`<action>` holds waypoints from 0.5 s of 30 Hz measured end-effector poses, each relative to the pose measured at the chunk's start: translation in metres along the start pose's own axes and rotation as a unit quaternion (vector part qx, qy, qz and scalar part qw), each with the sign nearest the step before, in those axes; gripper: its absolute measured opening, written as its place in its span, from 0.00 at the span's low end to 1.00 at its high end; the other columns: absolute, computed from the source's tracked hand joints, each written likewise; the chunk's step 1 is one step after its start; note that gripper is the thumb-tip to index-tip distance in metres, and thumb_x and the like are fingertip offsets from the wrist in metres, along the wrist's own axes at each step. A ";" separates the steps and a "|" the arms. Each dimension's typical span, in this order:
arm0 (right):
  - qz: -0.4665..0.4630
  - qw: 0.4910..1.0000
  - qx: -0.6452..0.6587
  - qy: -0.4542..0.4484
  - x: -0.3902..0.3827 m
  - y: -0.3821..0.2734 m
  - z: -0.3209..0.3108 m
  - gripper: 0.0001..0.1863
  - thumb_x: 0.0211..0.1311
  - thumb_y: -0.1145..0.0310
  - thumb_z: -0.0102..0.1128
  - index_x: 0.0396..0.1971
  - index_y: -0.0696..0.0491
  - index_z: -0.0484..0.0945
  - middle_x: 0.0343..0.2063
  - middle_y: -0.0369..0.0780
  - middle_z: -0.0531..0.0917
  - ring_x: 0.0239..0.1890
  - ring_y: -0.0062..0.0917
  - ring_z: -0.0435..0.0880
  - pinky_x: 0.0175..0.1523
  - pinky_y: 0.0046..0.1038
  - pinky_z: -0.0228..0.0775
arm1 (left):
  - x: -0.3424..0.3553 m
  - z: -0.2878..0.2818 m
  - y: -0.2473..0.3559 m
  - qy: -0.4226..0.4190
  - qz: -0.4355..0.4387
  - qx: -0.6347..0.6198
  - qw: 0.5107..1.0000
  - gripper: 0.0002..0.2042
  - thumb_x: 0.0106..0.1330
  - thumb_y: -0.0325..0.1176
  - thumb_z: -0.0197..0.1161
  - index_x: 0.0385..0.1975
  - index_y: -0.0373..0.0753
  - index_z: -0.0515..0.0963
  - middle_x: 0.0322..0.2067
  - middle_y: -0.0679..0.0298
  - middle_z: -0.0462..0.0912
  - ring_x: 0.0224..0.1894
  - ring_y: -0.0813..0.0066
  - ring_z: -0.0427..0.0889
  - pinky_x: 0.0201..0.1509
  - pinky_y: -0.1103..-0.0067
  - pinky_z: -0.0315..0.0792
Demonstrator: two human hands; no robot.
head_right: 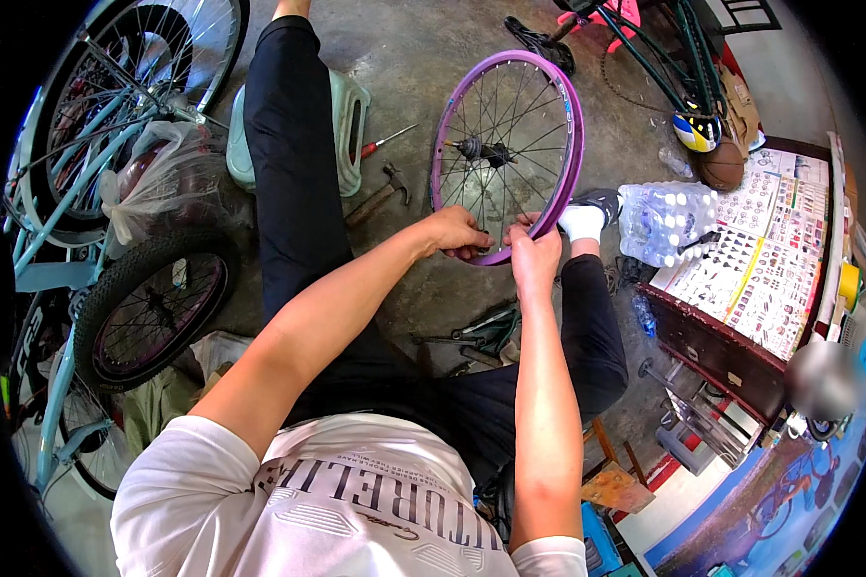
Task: The person cleans a bicycle wheel hub by hand and replaces internal components.
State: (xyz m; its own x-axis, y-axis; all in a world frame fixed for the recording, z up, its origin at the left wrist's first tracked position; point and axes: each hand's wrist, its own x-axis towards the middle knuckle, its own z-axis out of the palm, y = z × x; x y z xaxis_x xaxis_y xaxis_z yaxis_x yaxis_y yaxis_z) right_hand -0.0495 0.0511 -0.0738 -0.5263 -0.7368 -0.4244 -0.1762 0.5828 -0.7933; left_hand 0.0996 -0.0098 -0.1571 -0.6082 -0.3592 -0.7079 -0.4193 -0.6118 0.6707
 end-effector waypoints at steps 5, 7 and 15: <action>0.001 1.000 0.020 0.004 0.000 0.007 -0.003 0.15 0.57 0.76 0.61 0.44 0.63 0.77 0.35 0.44 0.84 0.30 0.27 0.87 0.37 0.28 0.76 | 0.000 0.002 -0.010 -0.020 0.025 -0.025 0.999 0.13 0.67 0.43 0.71 0.34 0.38 0.84 0.25 0.70 0.82 0.26 0.82 0.77 0.26 0.82 0.65; -0.002 1.000 0.018 -0.001 -0.001 0.006 -0.001 0.15 0.57 0.76 0.61 0.45 0.63 0.77 0.35 0.44 0.84 0.30 0.27 0.87 0.37 0.28 0.76 | 0.005 -0.002 -0.021 -0.054 0.035 -0.058 0.996 0.11 0.68 0.41 0.69 0.37 0.39 0.84 0.26 0.73 0.80 0.26 0.84 0.75 0.26 0.82 0.63; -0.026 0.999 -0.028 0.009 0.002 0.006 0.002 0.13 0.57 0.76 0.61 0.42 0.64 0.78 0.34 0.43 0.85 0.32 0.26 0.86 0.38 0.28 0.77 | 0.016 0.006 -0.039 -0.090 0.032 -0.236 0.967 0.09 0.73 0.35 0.64 0.48 0.40 0.81 0.32 0.74 0.80 0.26 0.86 0.73 0.25 0.84 0.64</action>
State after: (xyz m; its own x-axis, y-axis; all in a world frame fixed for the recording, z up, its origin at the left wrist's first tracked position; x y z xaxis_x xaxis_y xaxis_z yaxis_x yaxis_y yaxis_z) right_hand -0.0501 0.0525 -0.0802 -0.5299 -0.7609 -0.3744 -0.2501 0.5621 -0.7883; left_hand 0.1020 0.0128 -0.1936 -0.7482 -0.3047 -0.5893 -0.0487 -0.8607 0.5068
